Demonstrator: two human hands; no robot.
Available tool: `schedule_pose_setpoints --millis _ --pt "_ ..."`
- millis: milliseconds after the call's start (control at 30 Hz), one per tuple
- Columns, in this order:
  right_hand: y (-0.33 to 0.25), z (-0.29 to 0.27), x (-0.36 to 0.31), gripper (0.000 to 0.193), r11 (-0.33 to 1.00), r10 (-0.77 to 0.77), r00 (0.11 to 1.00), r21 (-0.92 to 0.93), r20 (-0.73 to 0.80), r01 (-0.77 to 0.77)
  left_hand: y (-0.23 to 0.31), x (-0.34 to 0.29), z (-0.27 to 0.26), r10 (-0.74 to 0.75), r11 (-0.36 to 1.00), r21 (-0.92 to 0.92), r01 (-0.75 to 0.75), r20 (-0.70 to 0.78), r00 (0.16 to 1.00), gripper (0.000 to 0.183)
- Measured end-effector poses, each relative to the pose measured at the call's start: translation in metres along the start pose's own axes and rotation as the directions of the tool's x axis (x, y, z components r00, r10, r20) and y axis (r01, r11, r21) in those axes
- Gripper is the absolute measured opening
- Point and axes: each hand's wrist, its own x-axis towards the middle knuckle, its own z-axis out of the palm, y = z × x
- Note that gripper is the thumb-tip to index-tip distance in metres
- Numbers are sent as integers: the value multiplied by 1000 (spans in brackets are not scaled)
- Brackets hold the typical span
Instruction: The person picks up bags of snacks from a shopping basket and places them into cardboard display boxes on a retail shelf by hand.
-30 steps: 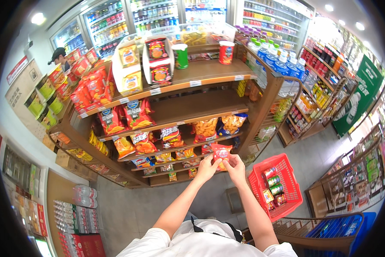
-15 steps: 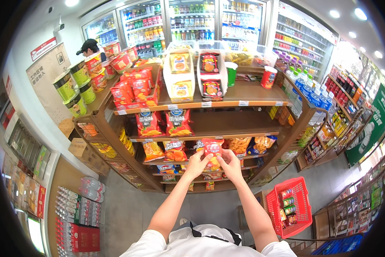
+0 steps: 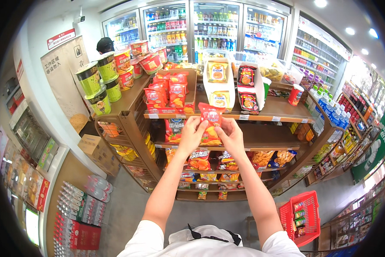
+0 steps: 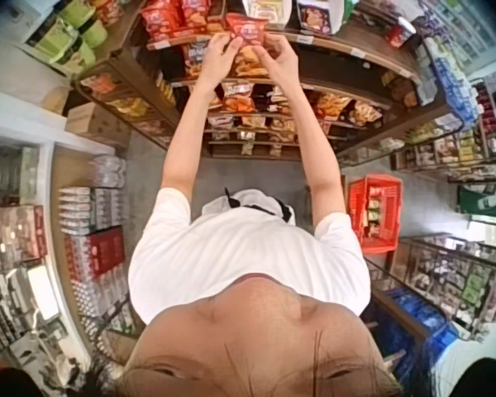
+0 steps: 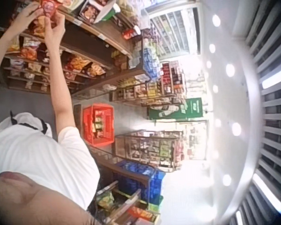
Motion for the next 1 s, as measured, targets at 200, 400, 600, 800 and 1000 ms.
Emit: schedule_pose_setpoints --millis 200,400,600,800,1000 --pt "-14 46 50 33 998 -47 999 -50 -19 46 16 41 -47 158 983 117 -142 -136 978 36" --pt "-21 76 76 30 996 -87 995 -13 38 88 22 64 -77 86 996 44 -80 -141 986 36" --pt "-9 90 108 29 994 -63 991 -79 120 73 6 77 -90 142 988 99 -121 -248 958 34" --pt "6 101 131 24 974 -149 980 -150 133 168 -5 87 -96 189 977 158 -145 -309 932 31" --pt "25 107 146 22 941 -153 974 -277 165 195 -18 87 -97 207 924 377 -63 -354 912 34"
